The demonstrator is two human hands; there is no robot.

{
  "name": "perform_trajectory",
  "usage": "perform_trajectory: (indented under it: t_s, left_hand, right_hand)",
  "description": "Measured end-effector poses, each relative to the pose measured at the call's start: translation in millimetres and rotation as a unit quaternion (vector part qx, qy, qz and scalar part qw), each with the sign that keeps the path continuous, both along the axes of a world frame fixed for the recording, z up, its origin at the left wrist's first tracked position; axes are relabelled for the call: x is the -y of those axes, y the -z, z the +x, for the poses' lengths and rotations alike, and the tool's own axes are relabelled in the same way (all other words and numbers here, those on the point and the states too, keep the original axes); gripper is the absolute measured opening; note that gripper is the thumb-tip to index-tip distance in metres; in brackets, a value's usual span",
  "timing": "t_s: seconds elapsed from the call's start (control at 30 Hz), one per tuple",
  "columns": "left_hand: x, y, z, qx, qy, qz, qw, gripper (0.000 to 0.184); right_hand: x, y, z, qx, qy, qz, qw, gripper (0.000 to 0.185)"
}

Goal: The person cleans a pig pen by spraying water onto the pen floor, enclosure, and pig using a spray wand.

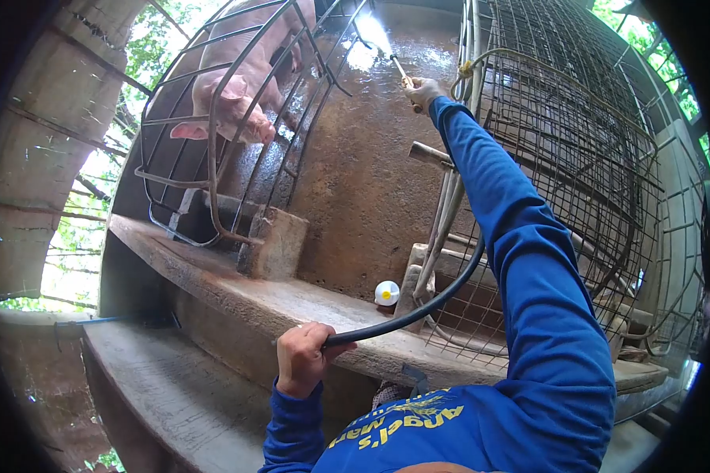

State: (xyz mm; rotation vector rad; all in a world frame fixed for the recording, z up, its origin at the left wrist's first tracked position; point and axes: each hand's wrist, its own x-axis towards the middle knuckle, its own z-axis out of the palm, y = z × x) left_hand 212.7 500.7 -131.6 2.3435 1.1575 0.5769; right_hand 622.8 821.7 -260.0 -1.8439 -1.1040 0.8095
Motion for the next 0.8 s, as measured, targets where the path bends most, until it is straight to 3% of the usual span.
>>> perform_trajectory:
  t_s: [0.27, 0.43, 0.57, 0.7, 0.77, 0.8]
  left_hand:
    - [-6, 7, 8, 0.005, -0.011, -0.001, 1.000, 0.032]
    - [-11, 4, 8, 0.007, -0.012, -0.001, 1.000, 0.031]
    - [-13, 4, 3, 0.015, -0.013, 0.004, 1.000, 0.031]
    - [-10, 1, -1, 0.021, -0.018, -0.017, 0.999, 0.031]
    - [-6, 3, -7, 0.026, -0.015, -0.027, 0.999, 0.031]
    - [-3, 1, -10, 0.031, -0.019, -0.024, 0.999, 0.030]
  right_hand:
    - [2, 1, -1, 0.020, -0.014, -0.019, 1.000, 0.032]
    - [0, -9, -8, 0.018, 0.056, -0.070, 0.996, 0.029]
    - [-24, 6, 17, 0.237, 0.065, -0.118, 0.962, 0.033]
    - [-29, -1, 19, 0.284, 0.082, -0.166, 0.941, 0.033]
    - [-34, 5, 22, 0.462, -0.021, -0.165, 0.871, 0.034]
    - [-34, 7, 20, 0.476, -0.027, -0.165, 0.863, 0.034]
